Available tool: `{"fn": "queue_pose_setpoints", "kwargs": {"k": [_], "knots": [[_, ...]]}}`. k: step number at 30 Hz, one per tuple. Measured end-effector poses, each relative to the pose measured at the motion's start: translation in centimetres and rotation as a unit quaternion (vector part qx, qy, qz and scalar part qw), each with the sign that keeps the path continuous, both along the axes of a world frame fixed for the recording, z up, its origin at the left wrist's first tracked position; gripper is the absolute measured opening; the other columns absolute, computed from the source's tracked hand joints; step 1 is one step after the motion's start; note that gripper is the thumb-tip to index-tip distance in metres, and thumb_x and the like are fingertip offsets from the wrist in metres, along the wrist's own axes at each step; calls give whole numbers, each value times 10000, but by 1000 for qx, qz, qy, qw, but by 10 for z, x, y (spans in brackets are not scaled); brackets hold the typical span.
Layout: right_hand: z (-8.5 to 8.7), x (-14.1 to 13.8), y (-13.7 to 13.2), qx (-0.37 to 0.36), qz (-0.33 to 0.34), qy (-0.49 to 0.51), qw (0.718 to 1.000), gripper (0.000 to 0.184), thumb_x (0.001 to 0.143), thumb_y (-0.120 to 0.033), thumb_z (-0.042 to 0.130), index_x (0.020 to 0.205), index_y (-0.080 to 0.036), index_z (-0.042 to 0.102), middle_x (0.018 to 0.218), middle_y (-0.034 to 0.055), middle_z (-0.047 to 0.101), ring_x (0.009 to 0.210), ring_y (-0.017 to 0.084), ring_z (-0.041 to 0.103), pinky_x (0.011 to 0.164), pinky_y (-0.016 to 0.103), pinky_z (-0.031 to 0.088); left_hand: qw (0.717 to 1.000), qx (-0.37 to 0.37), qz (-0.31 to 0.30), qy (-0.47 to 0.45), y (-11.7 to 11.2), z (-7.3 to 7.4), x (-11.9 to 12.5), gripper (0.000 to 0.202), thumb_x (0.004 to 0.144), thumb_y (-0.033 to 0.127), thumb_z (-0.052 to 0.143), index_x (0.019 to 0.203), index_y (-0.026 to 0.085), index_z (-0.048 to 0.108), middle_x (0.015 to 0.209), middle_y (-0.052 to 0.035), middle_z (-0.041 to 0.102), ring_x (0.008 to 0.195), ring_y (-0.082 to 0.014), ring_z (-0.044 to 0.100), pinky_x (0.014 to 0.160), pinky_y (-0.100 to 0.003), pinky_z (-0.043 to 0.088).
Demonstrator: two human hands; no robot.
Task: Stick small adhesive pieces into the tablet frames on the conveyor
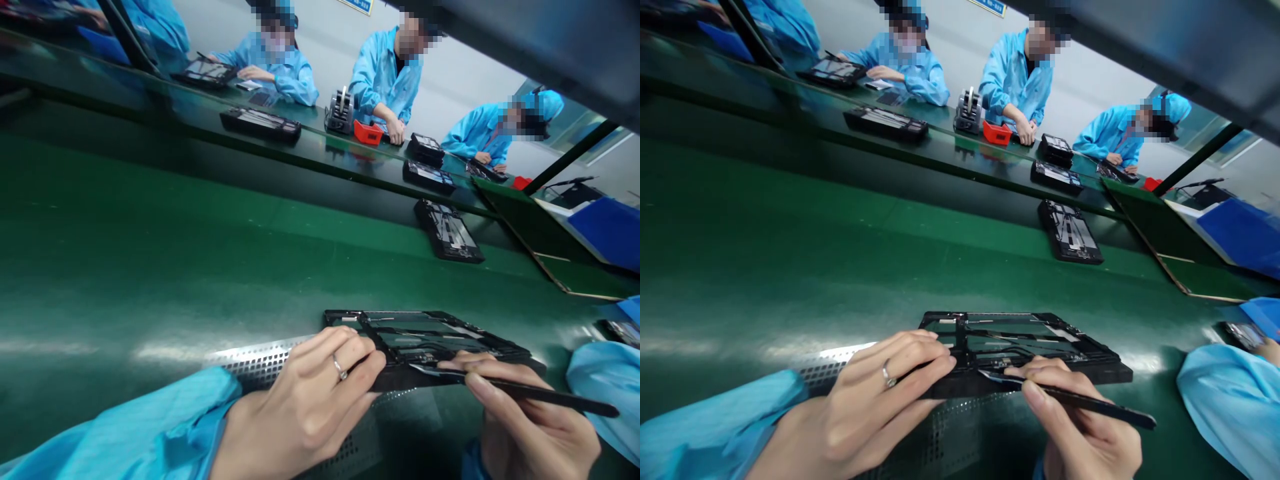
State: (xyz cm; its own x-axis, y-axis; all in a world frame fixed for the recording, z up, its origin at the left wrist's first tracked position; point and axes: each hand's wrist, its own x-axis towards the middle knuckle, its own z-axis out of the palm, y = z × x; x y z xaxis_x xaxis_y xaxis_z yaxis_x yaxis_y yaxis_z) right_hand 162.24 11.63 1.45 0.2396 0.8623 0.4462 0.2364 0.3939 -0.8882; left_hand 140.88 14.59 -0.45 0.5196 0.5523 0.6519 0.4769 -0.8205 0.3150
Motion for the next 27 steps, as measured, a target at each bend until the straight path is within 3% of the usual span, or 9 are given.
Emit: {"fn": "queue_pose_setpoints", "kwargs": {"k": [15, 27], "knots": [[0, -2, 0, 5, 9, -13, 1000, 118, 695, -126, 704, 768, -216, 728, 772, 29, 718, 710, 194, 678, 641, 273, 555, 1000, -2, -2, -1, -1, -2, -1, 220, 914, 124, 374, 1012, 87, 568, 892, -80, 616, 857, -197, 594, 772, -337, 542], [-1, -3, -1, -5, 0, -16, 1000, 120, 683, -120, 699, 742, -220, 726, 775, 32, 717, 713, 217, 677, 623, 304, 545, 1000, -6, 1, 5, -1, 0, -1, 195, 895, 123, 409, 1002, 96, 570, 884, -75, 612, 851, -189, 593, 785, -335, 546]]}}
